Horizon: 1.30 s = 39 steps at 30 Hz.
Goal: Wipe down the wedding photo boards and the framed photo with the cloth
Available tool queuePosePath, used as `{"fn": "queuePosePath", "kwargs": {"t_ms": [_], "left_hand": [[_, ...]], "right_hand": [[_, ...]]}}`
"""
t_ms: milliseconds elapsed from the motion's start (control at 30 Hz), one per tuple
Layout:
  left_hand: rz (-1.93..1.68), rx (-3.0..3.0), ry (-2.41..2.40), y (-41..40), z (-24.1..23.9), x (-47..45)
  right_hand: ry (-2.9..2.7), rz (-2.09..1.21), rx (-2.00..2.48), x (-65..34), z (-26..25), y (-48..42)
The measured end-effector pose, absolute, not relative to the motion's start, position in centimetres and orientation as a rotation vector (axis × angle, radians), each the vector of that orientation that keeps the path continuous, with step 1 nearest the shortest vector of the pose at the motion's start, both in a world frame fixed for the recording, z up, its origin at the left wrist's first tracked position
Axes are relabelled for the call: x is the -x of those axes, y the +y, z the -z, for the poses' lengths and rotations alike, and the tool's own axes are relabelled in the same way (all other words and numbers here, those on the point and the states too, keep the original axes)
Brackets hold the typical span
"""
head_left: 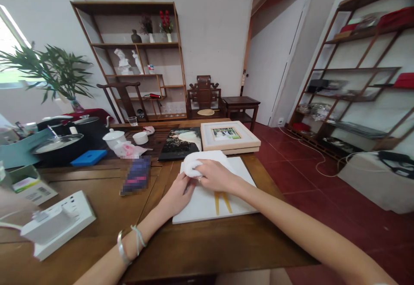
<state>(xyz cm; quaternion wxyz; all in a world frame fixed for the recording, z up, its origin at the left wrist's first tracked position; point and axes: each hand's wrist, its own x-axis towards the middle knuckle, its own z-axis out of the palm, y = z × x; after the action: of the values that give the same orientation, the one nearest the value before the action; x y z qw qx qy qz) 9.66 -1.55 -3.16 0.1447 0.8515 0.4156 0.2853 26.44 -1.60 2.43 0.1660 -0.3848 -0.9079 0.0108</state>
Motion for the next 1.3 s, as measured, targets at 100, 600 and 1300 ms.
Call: {"fn": "queuePosePath", "kwargs": {"t_ms": [100, 600, 1300], "left_hand": [[-0.797, -2.431, 1.244, -1.8, 3.0, -9.7], [-0.642, -2.464, 1.291, -1.6, 3.2, -9.4], [-0.721, -2.422, 1.315, -1.5, 4.5, -9.5]], "right_hand": [[-2.649, -0.033, 1.052, -24.6, -3.0, 0.1], [-2.711, 0.046, 1.217, -32.3, -2.0, -1.4], [-2.593, 0.021, 1.176, -37.1, 2.0, -8.6]]}}
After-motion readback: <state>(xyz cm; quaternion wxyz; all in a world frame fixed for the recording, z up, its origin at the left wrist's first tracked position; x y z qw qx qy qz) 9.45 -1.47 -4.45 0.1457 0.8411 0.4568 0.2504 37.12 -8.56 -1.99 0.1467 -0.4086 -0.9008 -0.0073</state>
